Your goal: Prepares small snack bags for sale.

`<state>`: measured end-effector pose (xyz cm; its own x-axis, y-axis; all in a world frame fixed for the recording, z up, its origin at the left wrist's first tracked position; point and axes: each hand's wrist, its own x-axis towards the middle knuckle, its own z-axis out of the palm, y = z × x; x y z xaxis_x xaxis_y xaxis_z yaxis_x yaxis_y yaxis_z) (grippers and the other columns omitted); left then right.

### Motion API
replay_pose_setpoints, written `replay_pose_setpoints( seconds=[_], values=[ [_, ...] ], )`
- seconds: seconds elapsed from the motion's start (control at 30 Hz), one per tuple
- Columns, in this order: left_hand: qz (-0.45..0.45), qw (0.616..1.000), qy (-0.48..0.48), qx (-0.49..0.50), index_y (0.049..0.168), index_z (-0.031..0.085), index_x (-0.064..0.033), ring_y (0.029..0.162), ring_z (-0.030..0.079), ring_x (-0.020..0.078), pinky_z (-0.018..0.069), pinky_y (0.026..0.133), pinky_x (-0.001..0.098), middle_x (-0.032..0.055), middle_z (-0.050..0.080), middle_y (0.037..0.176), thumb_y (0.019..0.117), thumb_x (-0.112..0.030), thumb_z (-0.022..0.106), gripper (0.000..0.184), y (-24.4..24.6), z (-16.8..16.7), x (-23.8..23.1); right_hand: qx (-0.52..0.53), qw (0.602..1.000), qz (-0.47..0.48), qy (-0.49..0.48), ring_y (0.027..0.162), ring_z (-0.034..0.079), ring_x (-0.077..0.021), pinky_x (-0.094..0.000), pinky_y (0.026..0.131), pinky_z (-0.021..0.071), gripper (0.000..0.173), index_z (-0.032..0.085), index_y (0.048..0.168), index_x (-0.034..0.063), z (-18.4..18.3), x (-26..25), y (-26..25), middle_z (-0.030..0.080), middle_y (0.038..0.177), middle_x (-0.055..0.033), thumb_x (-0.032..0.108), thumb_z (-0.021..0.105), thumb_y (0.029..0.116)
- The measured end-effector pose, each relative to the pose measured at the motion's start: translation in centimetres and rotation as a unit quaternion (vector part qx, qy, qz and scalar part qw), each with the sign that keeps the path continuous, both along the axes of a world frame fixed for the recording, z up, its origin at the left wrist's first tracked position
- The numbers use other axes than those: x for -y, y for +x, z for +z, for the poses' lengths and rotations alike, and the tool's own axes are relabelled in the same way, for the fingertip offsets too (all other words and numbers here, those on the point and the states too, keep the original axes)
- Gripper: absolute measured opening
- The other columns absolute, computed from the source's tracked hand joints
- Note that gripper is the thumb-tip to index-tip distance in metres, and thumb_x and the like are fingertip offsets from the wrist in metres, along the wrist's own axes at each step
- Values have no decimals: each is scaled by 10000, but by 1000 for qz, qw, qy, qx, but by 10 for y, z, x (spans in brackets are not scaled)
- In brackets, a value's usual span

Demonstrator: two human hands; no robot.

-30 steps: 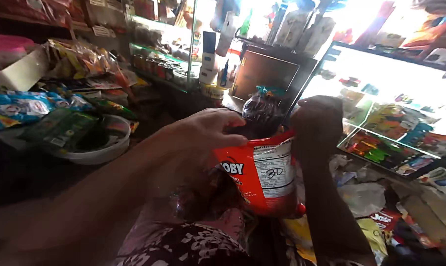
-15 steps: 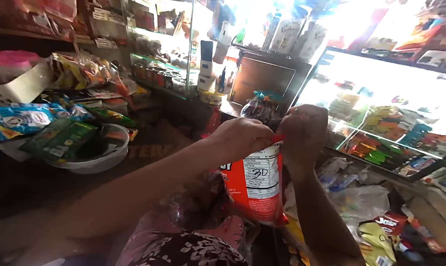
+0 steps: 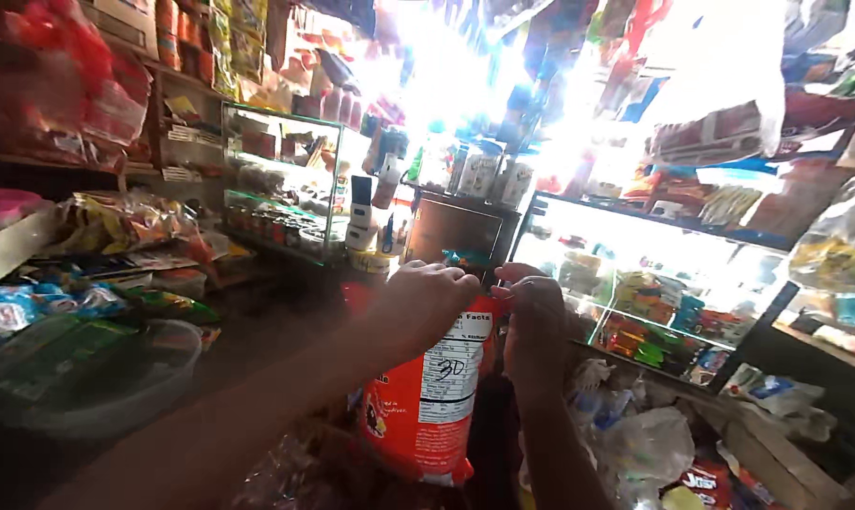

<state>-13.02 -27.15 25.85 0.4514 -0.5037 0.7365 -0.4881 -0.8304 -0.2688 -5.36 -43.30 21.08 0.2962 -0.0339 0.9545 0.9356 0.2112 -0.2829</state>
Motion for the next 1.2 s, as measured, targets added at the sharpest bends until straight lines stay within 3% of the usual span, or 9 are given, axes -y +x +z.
replay_pose_setpoints(
  seconds=[0.1,0.17,0.23,0.33,0.53,0.73,1.2],
  values=[
    [-4,1000,-4,-2,906,726,-58,794,707,255,555,723,428,92,701,813,984,-127,618,151,-6,0,0,24,1000,-1,-2,930,660,20,-188,809,561,153,646,1000,174,-2,-7,-1,700,988,115,176,504,1055],
    [-3,1000,-8,4,908,725,-62,785,705,244,556,721,414,84,699,805,999,-155,601,179,-8,-2,-1,49,997,-51,-4,823,643,56,-148,748,555,162,626,987,94,-4,-10,-4,678,895,96,112,477,1045],
    [-14,1000,-21,4,915,728,-61,777,701,234,552,714,404,79,695,800,1005,-161,589,194,-9,-5,-1,71,990,-122,-5,797,607,77,-109,745,522,183,614,964,-13,-6,-13,-7,640,863,33,84,475,1033],
    [-30,999,-42,2,922,729,-59,775,702,232,548,709,408,79,701,808,1003,-160,584,194,-10,-8,1,88,984,-152,1,791,585,106,-76,747,502,164,587,960,-48,-7,-15,-9,619,854,20,59,481,1026],
    [-78,995,-65,-12,888,717,-57,764,690,209,542,705,377,71,687,785,1005,-151,567,212,-18,-7,7,113,977,-181,-15,785,578,121,-61,761,493,165,574,987,-39,-6,-3,-18,612,830,25,88,483,1042],
    [-106,992,-67,-17,912,732,-59,762,691,199,543,698,366,63,691,790,1008,-158,561,220,-23,-5,12,140,974,-180,11,813,585,139,-57,763,494,125,574,980,34,-5,5,-20,625,850,87,103,493,1046],
    [-80,994,-56,-41,950,749,-79,797,689,174,547,740,338,54,701,834,1018,-187,560,228,-26,-4,3,149,972,-182,23,813,590,127,-63,759,499,150,583,982,45,-4,9,-12,627,859,86,110,471,1058]
  ],
)
